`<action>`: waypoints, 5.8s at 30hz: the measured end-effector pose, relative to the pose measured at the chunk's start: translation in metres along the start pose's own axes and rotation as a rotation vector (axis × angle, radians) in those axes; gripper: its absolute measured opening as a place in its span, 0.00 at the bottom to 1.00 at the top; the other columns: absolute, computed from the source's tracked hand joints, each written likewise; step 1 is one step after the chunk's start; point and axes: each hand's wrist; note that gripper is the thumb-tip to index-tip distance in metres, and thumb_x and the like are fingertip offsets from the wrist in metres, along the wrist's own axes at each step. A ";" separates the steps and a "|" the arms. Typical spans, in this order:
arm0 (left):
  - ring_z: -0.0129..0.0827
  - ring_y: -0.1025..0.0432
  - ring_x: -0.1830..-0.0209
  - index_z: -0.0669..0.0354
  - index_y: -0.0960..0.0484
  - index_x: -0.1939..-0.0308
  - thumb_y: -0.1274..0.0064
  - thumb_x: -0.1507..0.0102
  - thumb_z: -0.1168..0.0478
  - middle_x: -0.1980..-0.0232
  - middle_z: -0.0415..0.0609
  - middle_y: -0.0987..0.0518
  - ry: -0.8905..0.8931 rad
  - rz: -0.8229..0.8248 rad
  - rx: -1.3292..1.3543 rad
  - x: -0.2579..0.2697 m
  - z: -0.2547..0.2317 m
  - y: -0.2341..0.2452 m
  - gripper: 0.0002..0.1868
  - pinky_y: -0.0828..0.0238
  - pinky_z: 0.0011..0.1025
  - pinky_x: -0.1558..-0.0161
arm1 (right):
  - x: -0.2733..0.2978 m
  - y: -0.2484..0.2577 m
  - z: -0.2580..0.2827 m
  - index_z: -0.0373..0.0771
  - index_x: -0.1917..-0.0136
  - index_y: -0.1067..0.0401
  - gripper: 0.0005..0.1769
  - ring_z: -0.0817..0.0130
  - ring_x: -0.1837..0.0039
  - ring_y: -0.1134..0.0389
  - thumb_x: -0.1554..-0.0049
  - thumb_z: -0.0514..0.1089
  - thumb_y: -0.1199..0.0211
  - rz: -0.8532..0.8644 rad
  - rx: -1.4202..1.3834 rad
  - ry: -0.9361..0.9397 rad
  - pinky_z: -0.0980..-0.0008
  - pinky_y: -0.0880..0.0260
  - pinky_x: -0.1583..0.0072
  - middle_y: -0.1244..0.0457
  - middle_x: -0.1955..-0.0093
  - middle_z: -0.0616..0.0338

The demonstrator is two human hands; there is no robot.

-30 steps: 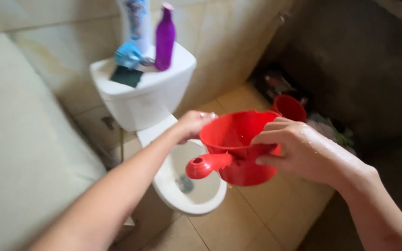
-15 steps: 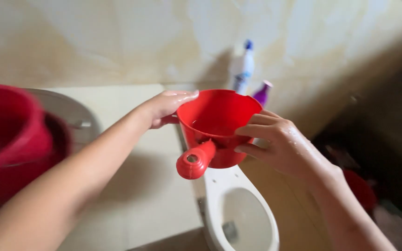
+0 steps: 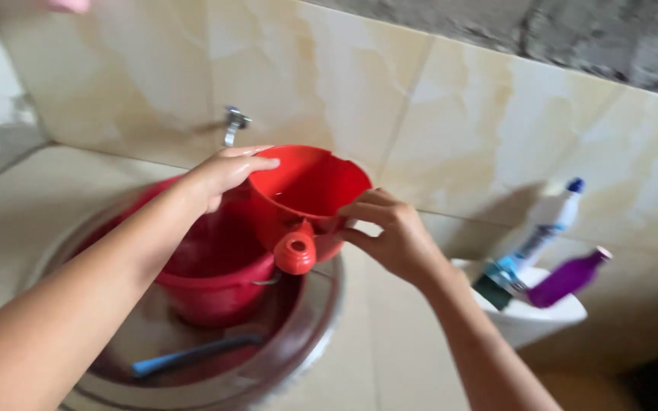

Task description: Cleaning the inside of a toilet bowl with a brush, sponge, and water.

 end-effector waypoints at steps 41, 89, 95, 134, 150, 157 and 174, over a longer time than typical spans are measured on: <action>0.38 0.34 0.27 0.53 0.27 0.30 0.36 0.42 0.54 0.27 0.54 0.29 -0.009 -0.059 -0.364 -0.039 0.161 0.138 0.36 0.36 0.36 0.31 | -0.040 -0.261 -0.033 0.51 0.36 0.24 0.26 0.53 0.40 0.31 0.49 0.45 0.34 0.111 -0.097 -0.457 0.59 0.31 0.35 0.30 0.48 0.51; 0.40 0.23 0.40 0.58 0.21 0.40 0.36 0.43 0.57 0.43 0.52 0.17 -0.415 -0.420 -0.291 -0.029 0.218 0.075 0.28 0.27 0.36 0.40 | -0.026 -0.263 -0.026 0.49 0.31 0.30 0.36 0.47 0.40 0.32 0.54 0.45 0.29 0.091 0.084 -0.473 0.54 0.32 0.36 0.31 0.43 0.50; 0.40 0.24 0.39 0.59 0.21 0.39 0.35 0.44 0.58 0.42 0.54 0.18 -0.485 -0.347 -0.393 -0.033 0.199 0.072 0.29 0.29 0.36 0.38 | -0.039 -0.235 -0.025 0.47 0.28 0.35 0.32 0.63 0.36 0.29 0.45 0.43 0.34 0.014 -0.565 -0.582 0.64 0.28 0.37 0.32 0.35 0.54; 0.44 0.38 0.31 0.56 0.20 0.46 0.31 0.46 0.51 0.32 0.51 0.29 -0.247 0.143 -0.868 -0.209 0.226 -0.642 0.27 0.34 0.40 0.36 | 0.448 0.105 -0.382 0.48 0.31 0.26 0.23 0.70 0.40 0.28 0.40 0.43 0.38 -0.360 -0.364 -1.351 0.69 0.27 0.41 0.29 0.39 0.55; 0.43 0.19 0.61 0.62 0.17 0.62 0.36 0.44 0.59 0.64 0.55 0.16 -0.234 0.122 -0.552 -0.258 0.191 -0.636 0.11 0.22 0.37 0.56 | 0.410 0.093 -0.407 0.33 0.23 0.46 0.45 0.48 0.37 0.33 0.40 0.66 0.43 -1.415 -1.500 -1.402 0.56 0.28 0.37 0.39 0.36 0.39; 0.28 0.22 0.62 0.58 0.22 0.53 0.39 0.41 0.58 0.57 0.46 0.18 0.149 0.290 0.227 -0.252 0.155 -0.651 0.16 0.20 0.28 0.65 | 0.409 0.130 -0.447 0.27 0.22 0.50 0.56 0.35 0.29 0.39 0.41 0.76 0.52 -1.885 -1.927 -1.116 0.40 0.30 0.34 0.42 0.32 0.29; 0.42 0.23 0.52 0.61 0.32 0.40 0.49 0.34 0.62 0.43 0.59 0.23 0.265 0.357 0.579 -0.221 0.139 -0.566 0.20 0.22 0.38 0.52 | 0.360 0.157 -0.426 0.44 0.30 0.35 0.42 0.52 0.38 0.35 0.51 0.63 0.28 -1.479 -1.820 -1.379 0.56 0.30 0.36 0.38 0.36 0.48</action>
Point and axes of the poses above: each hand's wrist, its own x-axis away from the middle knuckle, its own y-axis out of the back of the hand, z = x × y
